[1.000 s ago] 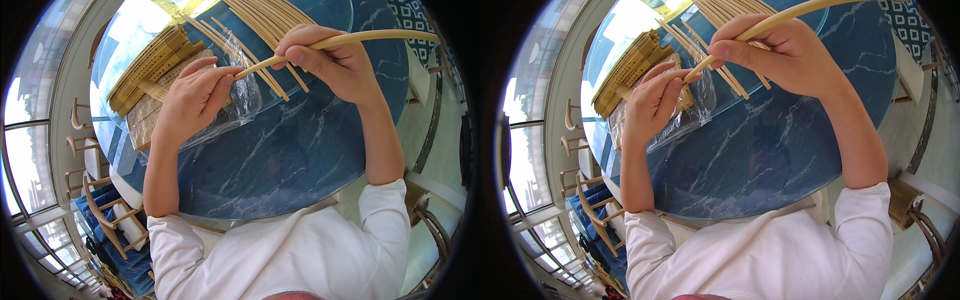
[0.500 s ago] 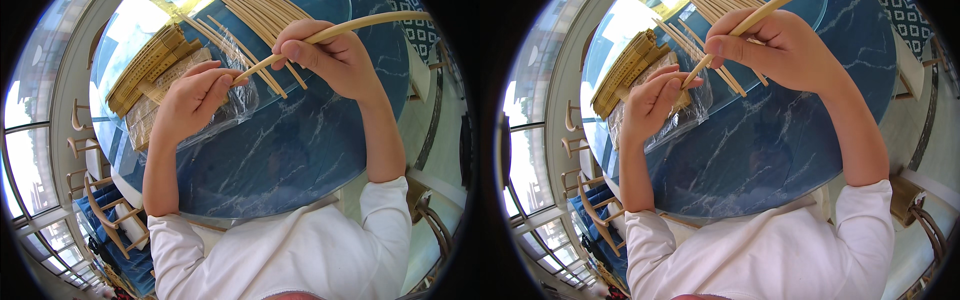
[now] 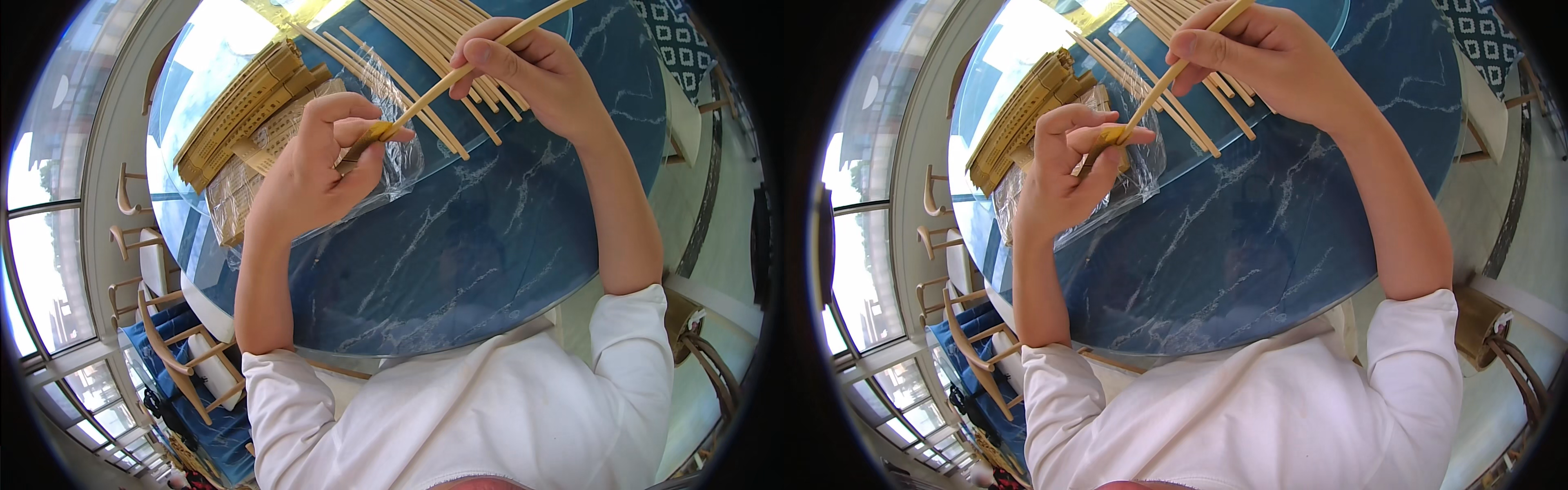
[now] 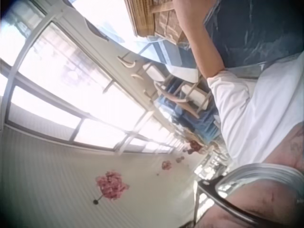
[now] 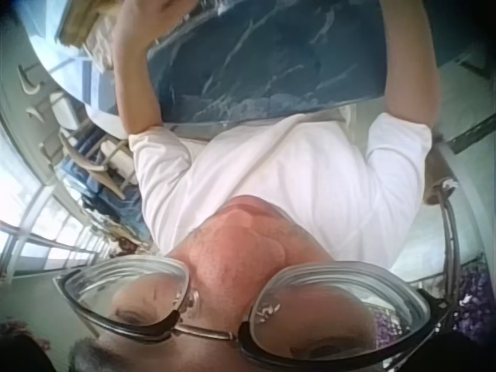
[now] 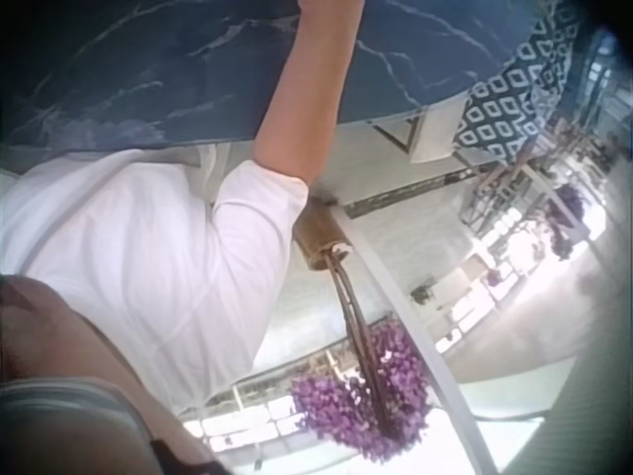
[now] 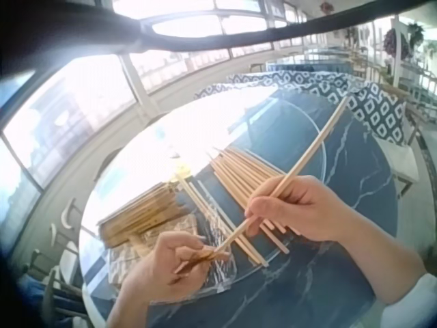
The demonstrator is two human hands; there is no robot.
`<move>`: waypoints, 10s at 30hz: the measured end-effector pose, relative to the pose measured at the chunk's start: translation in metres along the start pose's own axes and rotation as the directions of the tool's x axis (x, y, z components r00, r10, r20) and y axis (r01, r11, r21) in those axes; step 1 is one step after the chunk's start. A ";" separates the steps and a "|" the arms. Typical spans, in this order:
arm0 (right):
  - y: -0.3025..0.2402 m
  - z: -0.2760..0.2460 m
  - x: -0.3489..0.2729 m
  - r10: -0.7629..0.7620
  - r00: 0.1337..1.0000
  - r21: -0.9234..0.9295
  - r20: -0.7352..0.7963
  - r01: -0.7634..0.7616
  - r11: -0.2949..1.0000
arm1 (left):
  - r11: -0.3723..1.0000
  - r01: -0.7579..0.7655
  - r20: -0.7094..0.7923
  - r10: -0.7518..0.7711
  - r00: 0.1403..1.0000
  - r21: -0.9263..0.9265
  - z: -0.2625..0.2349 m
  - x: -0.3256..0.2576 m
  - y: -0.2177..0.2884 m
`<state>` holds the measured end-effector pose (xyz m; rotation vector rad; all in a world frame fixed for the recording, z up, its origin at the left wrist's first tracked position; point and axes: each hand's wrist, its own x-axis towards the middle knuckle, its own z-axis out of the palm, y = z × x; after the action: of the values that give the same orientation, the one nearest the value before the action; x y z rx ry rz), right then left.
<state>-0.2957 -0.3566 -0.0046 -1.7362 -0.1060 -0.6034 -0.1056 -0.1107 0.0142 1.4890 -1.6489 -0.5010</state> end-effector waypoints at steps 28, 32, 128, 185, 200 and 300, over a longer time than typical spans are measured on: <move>-0.005 0.011 0.000 -0.046 0.999 -0.024 0.016 0.046 0.999 | 0.833 -0.079 -0.077 0.144 0.987 0.547 0.004 0.011 0.016; -0.011 0.010 -0.001 0.003 1.000 -0.051 0.001 -0.003 0.999 | 0.807 -0.065 -0.101 0.153 0.983 0.587 0.010 0.012 0.025; 0.009 0.078 -0.010 -0.185 0.971 -0.795 0.152 0.232 0.561 | 0.682 0.104 -0.316 0.195 0.928 0.724 0.047 -0.006 -0.019; -0.030 -0.102 -0.018 0.379 0.922 -0.152 -0.075 -0.386 0.910 | 0.716 0.175 -0.377 0.132 0.917 0.676 0.012 -0.021 -0.022; -0.033 -0.101 -0.018 0.360 0.931 -0.213 -0.058 -0.364 0.907 | 0.604 0.157 -0.364 0.237 0.901 0.782 0.020 -0.022 -0.027; -0.003 0.009 -0.002 -0.196 0.963 -0.820 -0.187 -0.043 0.571 | 0.846 0.406 -0.337 -0.291 0.895 0.346 0.003 -0.021 0.010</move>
<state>-0.2960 -0.3466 -0.0038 -2.5489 0.3559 -1.0556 -0.1150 -0.0892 0.0136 2.0935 -1.3109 -0.1270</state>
